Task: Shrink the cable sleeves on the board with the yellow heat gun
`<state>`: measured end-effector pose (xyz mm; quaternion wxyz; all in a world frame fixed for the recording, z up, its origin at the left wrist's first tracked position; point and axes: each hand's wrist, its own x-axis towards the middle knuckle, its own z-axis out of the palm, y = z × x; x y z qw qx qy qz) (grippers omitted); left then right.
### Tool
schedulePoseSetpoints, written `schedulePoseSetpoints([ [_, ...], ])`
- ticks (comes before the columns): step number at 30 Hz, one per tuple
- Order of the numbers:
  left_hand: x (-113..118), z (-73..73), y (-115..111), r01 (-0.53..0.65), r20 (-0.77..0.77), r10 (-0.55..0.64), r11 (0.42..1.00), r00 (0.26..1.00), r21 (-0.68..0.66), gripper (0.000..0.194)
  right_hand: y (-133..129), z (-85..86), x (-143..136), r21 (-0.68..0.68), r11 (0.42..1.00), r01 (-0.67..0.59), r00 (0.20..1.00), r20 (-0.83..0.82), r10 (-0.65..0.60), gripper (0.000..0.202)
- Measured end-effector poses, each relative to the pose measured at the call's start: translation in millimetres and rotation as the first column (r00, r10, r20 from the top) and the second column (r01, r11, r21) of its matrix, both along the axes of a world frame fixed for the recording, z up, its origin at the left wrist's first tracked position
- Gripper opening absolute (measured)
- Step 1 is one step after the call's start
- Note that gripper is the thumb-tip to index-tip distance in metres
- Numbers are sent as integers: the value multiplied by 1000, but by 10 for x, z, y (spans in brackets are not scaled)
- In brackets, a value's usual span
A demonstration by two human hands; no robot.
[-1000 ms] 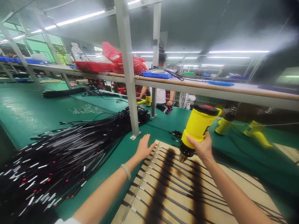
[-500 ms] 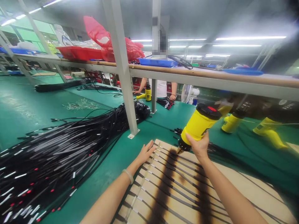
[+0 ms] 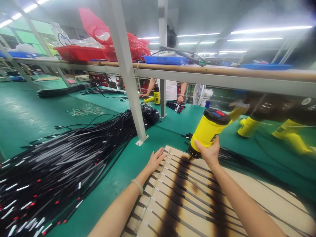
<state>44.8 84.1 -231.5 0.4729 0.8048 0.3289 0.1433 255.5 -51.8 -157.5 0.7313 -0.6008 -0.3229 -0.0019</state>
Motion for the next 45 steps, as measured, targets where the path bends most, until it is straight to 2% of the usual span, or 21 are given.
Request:
schedulePoseSetpoints([
  [8,0,2,-13,-16,6,16,1000,1000,5,66,-8,23,-15,-3,1000,5,999,46,-5,61],
  [19,1,-65,16,-24,13,24,1000,1000,-2,67,19,17,-21,10,1000,0,999,36,0,61],
  [40,9,-13,-39,-27,12,27,1000,1000,8,67,91,25,-108,22,999,-32,996,81,30,59],
  [45,8,-43,-23,-23,8,23,1000,1000,18,66,103,15,-129,24,999,-49,997,68,47,59],
])
